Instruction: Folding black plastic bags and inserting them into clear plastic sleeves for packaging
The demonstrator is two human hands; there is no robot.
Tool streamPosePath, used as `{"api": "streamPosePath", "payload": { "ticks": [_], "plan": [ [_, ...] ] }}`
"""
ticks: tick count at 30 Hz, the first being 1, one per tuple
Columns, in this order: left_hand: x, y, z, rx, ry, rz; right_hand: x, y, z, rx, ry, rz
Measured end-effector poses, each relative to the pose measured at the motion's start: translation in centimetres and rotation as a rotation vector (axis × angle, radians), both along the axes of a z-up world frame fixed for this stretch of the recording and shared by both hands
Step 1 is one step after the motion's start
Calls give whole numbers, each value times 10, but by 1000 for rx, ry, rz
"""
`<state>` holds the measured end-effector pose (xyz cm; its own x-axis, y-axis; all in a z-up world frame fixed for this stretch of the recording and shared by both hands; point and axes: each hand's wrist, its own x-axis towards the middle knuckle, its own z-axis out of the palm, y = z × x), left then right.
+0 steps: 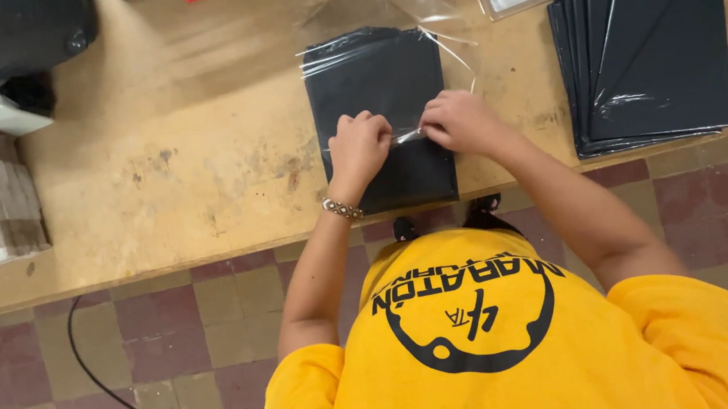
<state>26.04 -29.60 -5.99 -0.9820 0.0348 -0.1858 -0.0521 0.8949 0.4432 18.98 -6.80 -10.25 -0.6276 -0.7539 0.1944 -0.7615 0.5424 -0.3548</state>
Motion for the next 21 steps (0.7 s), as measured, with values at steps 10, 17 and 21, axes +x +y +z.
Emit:
{"api": "streamPosePath", "payload": {
  "ticks": [10,17,21],
  "plan": [
    [16,24,-33,-85,568,72,22,-31,4,132,284,-98],
    [24,-7,-25,-347,772,128,11,-5,-19,56,318,-316],
    [16,-5,-26,-153,740,95,30,-35,30,-30,277,-138]
  ]
}}
